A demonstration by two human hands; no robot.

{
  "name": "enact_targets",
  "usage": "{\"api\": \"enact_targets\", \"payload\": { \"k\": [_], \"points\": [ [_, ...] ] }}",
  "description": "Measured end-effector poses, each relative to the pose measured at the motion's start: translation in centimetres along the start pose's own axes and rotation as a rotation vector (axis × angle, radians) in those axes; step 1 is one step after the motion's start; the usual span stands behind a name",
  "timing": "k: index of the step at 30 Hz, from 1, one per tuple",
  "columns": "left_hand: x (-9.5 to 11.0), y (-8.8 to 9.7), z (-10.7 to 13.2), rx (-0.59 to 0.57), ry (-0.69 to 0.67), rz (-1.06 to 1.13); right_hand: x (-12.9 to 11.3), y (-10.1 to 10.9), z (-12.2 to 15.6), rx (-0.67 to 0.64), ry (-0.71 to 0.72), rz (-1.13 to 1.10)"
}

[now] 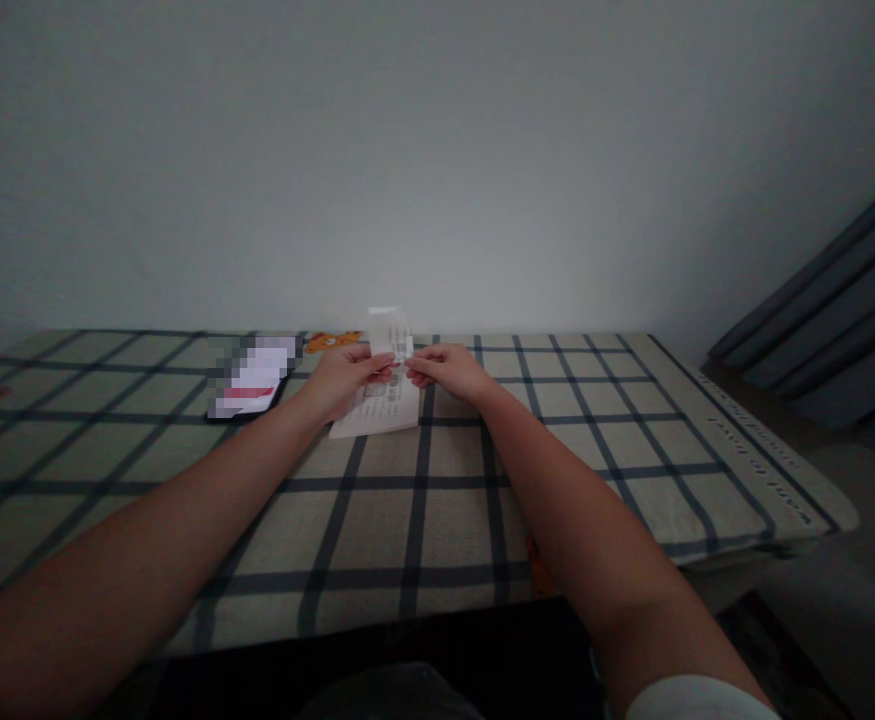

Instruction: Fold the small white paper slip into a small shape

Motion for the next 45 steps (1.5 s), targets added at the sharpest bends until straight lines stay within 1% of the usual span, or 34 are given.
{"api": "enact_targets", "payload": {
  "k": [3, 6, 11, 15, 19, 25, 29, 31, 35, 37, 42, 45],
  "points": [
    [-0.3, -0.1, -0.1, -0.005, 0.023, 0.01, 0.1, 0.0, -0.1, 0.019, 0.017, 0.019],
    [-0.3, -0.3, 0.0, -0.037, 0.045, 0.066, 0.2, 0.0, -0.1, 0.042, 0.037, 0.002],
    [0.0, -0.3, 0.1, -0.098, 0.029, 0.206, -0.6, -0.2, 0.2, 0.043, 0.065, -0.078],
    [-0.1, -0.2, 0.0, -0.139, 0.04, 0.219, -1.0, -0.3, 0.4, 0.084, 0.081, -0.049],
    [0.1, -0.5, 0.3, -0.137, 0.032, 0.204, -1.2, -0.5, 0.5, 0.129, 0.119, -0.002],
    [0.6, -1.0, 0.9, -0.133, -0.009, 0.197, -1.3, -1.1, 0.6, 0.174, 0.224, 0.062],
    [0.6, -1.0, 0.9, -0.12, -0.018, 0.199, -1.2, -1.2, 0.6, 0.2, 0.222, 0.082],
    [0.7, -1.0, 0.9, -0.118, -0.016, 0.201, -1.0, -1.0, 0.4, 0.188, 0.197, 0.04],
    [0.7, -1.0, 0.9, -0.115, -0.007, 0.184, -0.4, -0.7, 0.1, 0.094, 0.088, -0.095],
    [0.6, -1.0, 0.9, -0.118, -0.003, 0.169, -0.2, -0.6, 0.1, 0.061, 0.058, -0.118],
    [0.4, -0.9, 0.8, -0.113, -0.015, 0.162, -0.3, -0.5, 0.3, 0.023, 0.052, -0.144],
    [0.3, -0.8, 0.7, -0.119, -0.004, 0.153, -0.5, -0.5, 0.3, 0.042, 0.076, -0.086]
  ]
}}
Point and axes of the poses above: each hand's wrist, its own z-axis away from the middle knuckle, its own y-axis out of the back of the hand, x = y × z, the point moved 2 cm from there along -z, towards the middle knuckle, and after that the axes turned 12 degrees about -z, right-handed, at the moved point
